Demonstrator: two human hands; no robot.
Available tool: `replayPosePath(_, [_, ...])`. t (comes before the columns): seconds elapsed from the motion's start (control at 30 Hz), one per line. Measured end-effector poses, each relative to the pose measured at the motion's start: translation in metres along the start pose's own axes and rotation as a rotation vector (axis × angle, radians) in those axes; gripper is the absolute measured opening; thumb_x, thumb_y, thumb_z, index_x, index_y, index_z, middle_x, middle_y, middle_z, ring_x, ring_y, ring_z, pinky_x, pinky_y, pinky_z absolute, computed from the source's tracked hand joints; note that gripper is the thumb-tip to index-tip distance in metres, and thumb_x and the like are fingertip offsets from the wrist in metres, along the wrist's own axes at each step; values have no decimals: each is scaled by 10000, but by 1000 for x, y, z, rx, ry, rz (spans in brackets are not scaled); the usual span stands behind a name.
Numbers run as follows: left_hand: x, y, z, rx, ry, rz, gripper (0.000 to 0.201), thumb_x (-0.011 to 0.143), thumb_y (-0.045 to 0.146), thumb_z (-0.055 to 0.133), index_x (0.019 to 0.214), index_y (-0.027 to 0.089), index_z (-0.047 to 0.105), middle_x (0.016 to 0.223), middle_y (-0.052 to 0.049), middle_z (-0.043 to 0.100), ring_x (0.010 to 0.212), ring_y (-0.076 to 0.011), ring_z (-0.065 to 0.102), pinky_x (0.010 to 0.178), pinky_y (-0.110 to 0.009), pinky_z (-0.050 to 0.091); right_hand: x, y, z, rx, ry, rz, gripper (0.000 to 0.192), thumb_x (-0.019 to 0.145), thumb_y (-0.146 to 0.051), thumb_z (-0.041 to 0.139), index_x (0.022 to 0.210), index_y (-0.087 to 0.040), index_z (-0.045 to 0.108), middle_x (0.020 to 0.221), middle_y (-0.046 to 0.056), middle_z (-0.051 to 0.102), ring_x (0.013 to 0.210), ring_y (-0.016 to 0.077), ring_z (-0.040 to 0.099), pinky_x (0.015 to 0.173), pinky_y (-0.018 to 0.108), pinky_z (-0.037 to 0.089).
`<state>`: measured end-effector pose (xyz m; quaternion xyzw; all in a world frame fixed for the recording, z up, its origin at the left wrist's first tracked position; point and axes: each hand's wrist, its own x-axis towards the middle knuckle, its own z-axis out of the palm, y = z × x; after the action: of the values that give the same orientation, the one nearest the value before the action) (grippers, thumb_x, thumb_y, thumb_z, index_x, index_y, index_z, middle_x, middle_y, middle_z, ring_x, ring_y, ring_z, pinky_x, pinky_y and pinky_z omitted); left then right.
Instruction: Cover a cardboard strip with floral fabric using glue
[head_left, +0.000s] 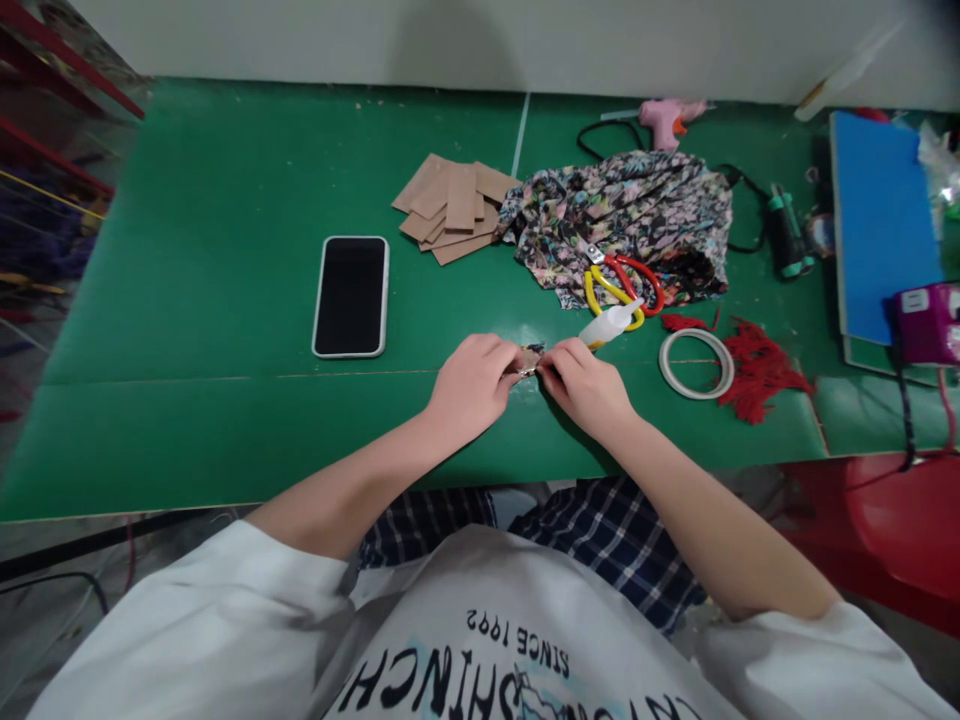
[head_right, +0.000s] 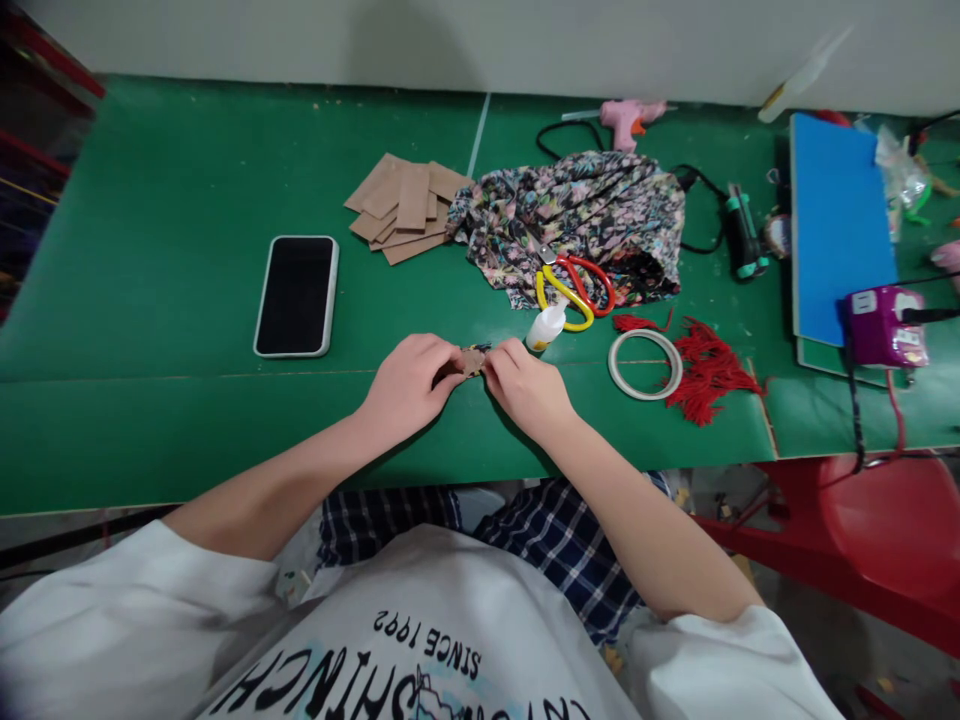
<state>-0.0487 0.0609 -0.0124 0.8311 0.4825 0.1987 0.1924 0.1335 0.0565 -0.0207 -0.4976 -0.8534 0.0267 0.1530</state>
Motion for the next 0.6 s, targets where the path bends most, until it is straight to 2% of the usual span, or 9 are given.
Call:
replayPosePath(0.3, [0,2,-2,34,-37,-5,76,842,156,503,808,168,571,851,-47,545,870,-194,493,765,-319,408,1,-4,1,-34,-45,83,233,887,-275,391,837,-154,584,853,53,589,669,115,530,511,224,350])
replayPosePath(0.6, [-1,1,0,44,-33,17,107,861,178,483,820,162,581,856,-56,546,883,-196,493,778,-323,408,4,-1,0,83,-36,127,150,856,-269,474,804,-173,576,822,33,580,706,129,548,561,224,387])
